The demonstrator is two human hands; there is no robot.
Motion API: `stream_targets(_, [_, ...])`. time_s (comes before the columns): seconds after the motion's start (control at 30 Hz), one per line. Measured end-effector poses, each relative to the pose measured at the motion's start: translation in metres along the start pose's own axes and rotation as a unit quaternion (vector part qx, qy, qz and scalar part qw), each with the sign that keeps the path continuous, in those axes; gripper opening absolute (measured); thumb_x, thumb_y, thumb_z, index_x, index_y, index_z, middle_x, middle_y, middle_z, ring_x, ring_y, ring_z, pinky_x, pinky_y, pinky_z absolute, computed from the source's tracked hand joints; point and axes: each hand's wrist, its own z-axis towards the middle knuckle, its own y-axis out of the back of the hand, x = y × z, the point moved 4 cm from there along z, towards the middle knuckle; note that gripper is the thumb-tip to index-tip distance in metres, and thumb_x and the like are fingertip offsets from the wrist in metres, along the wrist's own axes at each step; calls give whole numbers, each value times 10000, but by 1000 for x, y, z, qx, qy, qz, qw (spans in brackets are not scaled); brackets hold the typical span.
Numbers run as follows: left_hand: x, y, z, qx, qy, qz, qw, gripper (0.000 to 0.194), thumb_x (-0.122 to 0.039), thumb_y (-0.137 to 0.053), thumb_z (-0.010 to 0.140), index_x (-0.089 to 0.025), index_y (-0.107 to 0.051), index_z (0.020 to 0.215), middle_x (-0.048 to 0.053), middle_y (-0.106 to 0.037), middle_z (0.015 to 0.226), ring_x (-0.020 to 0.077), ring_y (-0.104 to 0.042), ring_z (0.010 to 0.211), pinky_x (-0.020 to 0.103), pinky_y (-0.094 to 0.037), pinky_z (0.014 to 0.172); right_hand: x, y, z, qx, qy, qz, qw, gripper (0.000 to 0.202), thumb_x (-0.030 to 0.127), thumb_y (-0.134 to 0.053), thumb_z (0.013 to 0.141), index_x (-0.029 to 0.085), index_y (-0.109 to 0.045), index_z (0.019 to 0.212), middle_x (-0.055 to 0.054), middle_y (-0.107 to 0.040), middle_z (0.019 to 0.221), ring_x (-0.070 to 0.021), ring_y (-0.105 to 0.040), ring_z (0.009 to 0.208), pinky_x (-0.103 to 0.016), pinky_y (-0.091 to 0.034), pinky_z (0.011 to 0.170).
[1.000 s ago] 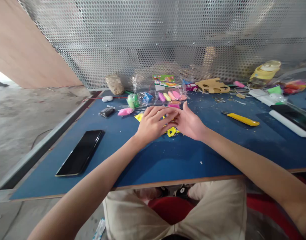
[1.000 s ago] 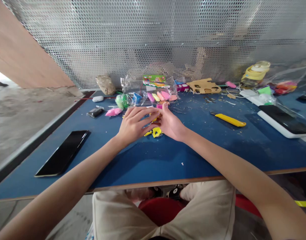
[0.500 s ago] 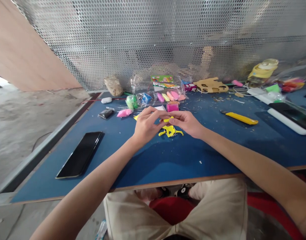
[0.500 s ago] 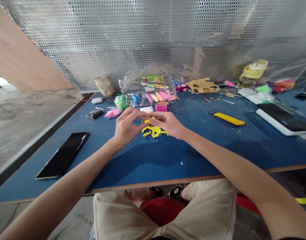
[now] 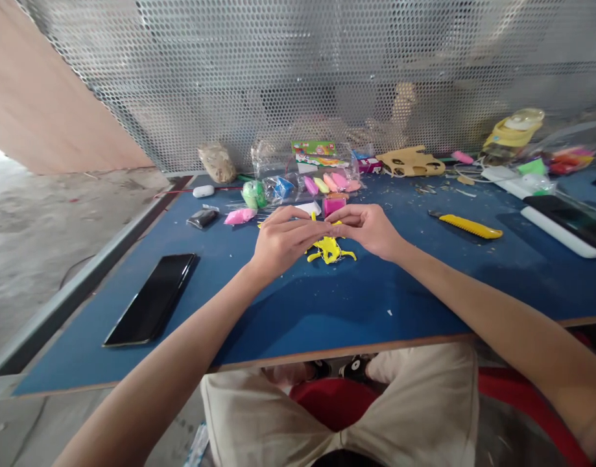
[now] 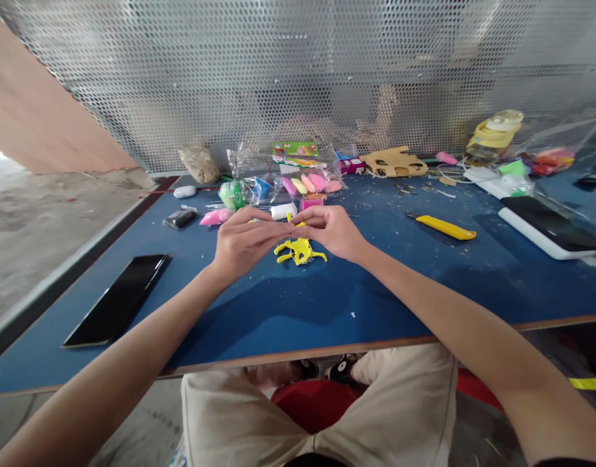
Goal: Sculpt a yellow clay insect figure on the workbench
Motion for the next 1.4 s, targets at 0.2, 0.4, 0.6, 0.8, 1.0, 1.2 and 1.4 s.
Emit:
stream_targets(0.2, [8, -8, -5, 19, 68, -95, 993, 253, -259, -631, 1003, -303, -761, 1215, 21, -798, 1120, 182, -753, 1013, 363, -620, 904, 1, 11, 1, -37, 38, -54, 997, 257, 415, -849, 796, 215, -796, 948, -40, -783, 850, -195, -754, 804, -353, -623, 789])
stream_targets(0.4, [9, -7, -3, -17, 120, -106, 987, 193, -237, -655, 987, -265, -783, 1129, 51, -775, 1111, 157, -731, 972, 311, -604, 818, -8, 8, 4, -30, 9, 29, 999, 437, 446, -813, 840, 209, -751, 1201, -68, -793, 1033, -215, -765, 974, -413, -610, 983])
stream_targets(0.6, [1, -9, -3, -48, 152, -59, 985, 176, -337, -762, 920, -253, -745, 1074, 0, -818, 941, 183, -758, 906, 382, -547, 895, -15, -8, 2, 34, -33, 133, 990, 463, 446, -815, 844, 243, -734, 1251, -61, -778, 1116, -202, -739, 1047, -418, -580, 1048])
stream_targets(0.8, [1, -10, -4, 7, 88, -23, 996, 117, -328, -708, 959, -294, -773, 1049, -3, -810, 974, 167, -732, 898, 363, -522, 868, -12, -3, 2, 16, -10, 69, 997, 399, 443, -855, 787, 217, -775, 1107, -43, -772, 913, -175, -724, 811, -356, -623, 804])
stream_targets(1.0, [16, -3, -6, 139, 39, -51, 988, 212, -391, -662, 978, -273, -781, 1108, 22, -810, 1039, 202, -741, 986, 390, -529, 940, -9, 21, 5, -53, 54, -101, 992, 240, 432, -770, 875, 246, -793, 1025, -17, -737, 824, -131, -621, 651, -302, -524, 643])
stream_targets(1.2, [17, -11, -12, 283, -24, -72, 956, 356, -493, -668, 950, -300, -751, 1237, 43, -773, 1217, 263, -686, 1183, 451, -513, 1027, -8, 18, 2, -50, 71, -138, 987, 243, 439, -682, 946, 275, -793, 1086, -32, -753, 967, -144, -658, 740, -327, -555, 746])
stream_targets(1.4, [18, -19, -17, 297, -24, -77, 952, 406, -497, -694, 924, -285, -740, 1267, 54, -769, 1225, 281, -664, 1213, 463, -502, 1055, -3, 10, 0, -11, 71, -115, 991, 359, 490, -592, 990, 251, -770, 1190, -77, -741, 1159, -177, -698, 904, -363, -576, 888])
